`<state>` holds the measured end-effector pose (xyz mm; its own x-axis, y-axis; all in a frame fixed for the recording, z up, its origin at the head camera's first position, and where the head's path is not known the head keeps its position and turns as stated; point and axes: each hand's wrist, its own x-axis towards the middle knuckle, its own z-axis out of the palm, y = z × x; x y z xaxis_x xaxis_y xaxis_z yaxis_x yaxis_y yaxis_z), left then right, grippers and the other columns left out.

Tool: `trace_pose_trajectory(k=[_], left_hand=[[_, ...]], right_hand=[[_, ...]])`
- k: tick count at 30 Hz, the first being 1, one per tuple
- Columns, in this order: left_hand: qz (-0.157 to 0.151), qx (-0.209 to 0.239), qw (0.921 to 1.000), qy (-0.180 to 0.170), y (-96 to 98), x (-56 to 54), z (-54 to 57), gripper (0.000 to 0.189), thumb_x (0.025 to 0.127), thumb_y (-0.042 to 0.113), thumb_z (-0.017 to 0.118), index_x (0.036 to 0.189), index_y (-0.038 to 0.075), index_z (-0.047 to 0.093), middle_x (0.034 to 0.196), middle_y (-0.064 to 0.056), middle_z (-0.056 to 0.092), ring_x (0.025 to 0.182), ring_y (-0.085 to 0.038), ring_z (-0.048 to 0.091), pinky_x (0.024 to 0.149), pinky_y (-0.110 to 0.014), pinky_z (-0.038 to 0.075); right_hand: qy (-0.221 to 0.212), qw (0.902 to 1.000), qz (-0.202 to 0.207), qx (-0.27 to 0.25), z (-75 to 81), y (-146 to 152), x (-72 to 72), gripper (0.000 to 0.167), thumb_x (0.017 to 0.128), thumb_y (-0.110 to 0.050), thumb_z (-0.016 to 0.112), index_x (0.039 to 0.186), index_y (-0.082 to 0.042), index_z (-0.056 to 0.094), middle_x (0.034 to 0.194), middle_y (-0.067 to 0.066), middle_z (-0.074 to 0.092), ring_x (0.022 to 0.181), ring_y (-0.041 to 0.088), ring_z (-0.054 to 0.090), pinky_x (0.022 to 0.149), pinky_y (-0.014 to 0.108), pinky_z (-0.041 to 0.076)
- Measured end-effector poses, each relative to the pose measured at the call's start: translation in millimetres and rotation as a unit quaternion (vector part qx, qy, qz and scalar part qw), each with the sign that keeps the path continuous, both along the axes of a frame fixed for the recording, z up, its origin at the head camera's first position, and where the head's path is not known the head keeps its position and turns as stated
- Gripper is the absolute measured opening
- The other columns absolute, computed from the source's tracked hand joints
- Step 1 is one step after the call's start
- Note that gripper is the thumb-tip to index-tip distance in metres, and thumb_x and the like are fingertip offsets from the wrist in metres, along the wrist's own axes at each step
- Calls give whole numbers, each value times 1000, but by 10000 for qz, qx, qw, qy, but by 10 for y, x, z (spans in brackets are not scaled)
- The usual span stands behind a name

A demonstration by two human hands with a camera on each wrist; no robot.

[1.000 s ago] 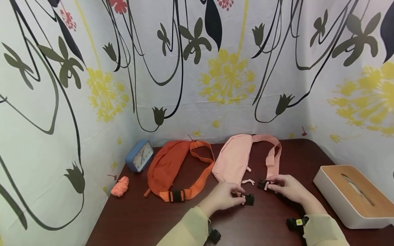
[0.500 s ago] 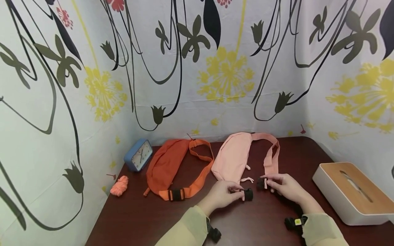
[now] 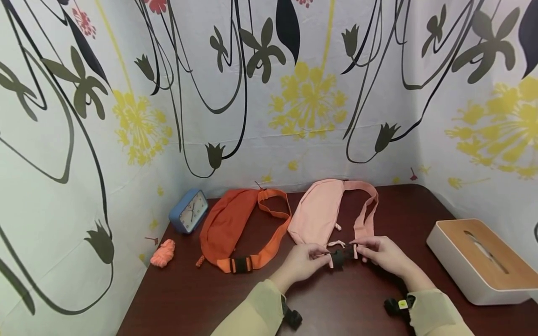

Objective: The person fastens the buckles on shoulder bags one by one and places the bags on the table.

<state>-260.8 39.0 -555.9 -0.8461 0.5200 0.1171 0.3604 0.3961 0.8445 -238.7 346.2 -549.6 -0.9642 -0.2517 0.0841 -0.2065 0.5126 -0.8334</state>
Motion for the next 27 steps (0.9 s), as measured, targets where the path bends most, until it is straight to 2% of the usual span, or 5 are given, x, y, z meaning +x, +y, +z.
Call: trace_pose_trajectory(k=[13,27], left_hand=[[120,324,9991,-238,21,-4,-4,25,102,32,80,118,13,85,102,1,83,82,9,63,81,-17,54],[135,272,9993,-201,17,-5,-13,24,102,33,81,116,14,85,104,1,84,84,7,65,81,-18,55]], right_hand=[[-18,9999,69,-76,-2,-90,-4,25,106,-13,73,127,1,78,71,1,71,53,3,49,50,26,43],[233,9992,317,-60,7,-167,0,24,105,-10,73,126,1,79,71,2,72,63,6,61,55,23,43]])
